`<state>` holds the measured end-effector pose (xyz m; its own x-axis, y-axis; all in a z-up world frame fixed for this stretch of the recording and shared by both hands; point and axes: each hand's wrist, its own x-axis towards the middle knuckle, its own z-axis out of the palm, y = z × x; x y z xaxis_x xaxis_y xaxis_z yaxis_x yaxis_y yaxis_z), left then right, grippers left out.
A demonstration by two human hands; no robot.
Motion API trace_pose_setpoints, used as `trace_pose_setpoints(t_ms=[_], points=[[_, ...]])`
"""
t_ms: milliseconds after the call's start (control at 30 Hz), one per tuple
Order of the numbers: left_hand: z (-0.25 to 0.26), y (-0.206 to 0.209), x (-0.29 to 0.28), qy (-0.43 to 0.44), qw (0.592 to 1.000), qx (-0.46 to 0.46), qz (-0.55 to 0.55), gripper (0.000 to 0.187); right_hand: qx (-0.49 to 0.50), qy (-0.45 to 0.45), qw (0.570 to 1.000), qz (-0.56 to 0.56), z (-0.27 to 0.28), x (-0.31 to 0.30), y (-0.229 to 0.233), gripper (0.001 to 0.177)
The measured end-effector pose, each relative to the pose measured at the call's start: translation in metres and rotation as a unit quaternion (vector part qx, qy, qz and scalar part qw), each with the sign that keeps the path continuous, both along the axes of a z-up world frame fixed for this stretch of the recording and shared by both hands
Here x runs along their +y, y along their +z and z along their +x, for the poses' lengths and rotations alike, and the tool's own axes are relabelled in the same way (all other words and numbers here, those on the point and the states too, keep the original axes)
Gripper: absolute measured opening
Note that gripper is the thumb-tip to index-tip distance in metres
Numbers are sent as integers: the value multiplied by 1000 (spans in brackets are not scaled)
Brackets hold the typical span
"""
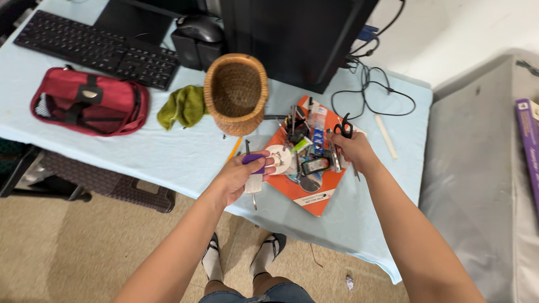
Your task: The person empties a woven basket of stationery onto a desk, then sorts through a red bag and a rolling cart to gather more items. They place pens, pencils, scissors, and other tools into the red bag and the basket, organizing the workspace.
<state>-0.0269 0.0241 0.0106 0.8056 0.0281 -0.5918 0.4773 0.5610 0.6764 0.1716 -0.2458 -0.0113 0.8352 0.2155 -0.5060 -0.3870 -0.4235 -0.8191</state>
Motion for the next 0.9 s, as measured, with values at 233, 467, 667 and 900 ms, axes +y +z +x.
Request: trace_pose_setpoints(t_ms=[233, 467, 667, 900], points=[[-11, 8, 8, 3, 999, -6, -43, 39, 101, 82, 990, 59, -20, 34, 14, 29], [-7, 7, 12, -2, 999, -8, -53, 44, 127, 118, 979, 104, -46, 53, 60, 17], [3, 10, 2, 13, 999, -4, -36, 43, 120, 129, 981, 84, -49, 49, 60, 21], [14, 1, -6, -15, 1000, 1, -6, 37, 80, 86, 991, 63, -47, 41, 20, 23]])
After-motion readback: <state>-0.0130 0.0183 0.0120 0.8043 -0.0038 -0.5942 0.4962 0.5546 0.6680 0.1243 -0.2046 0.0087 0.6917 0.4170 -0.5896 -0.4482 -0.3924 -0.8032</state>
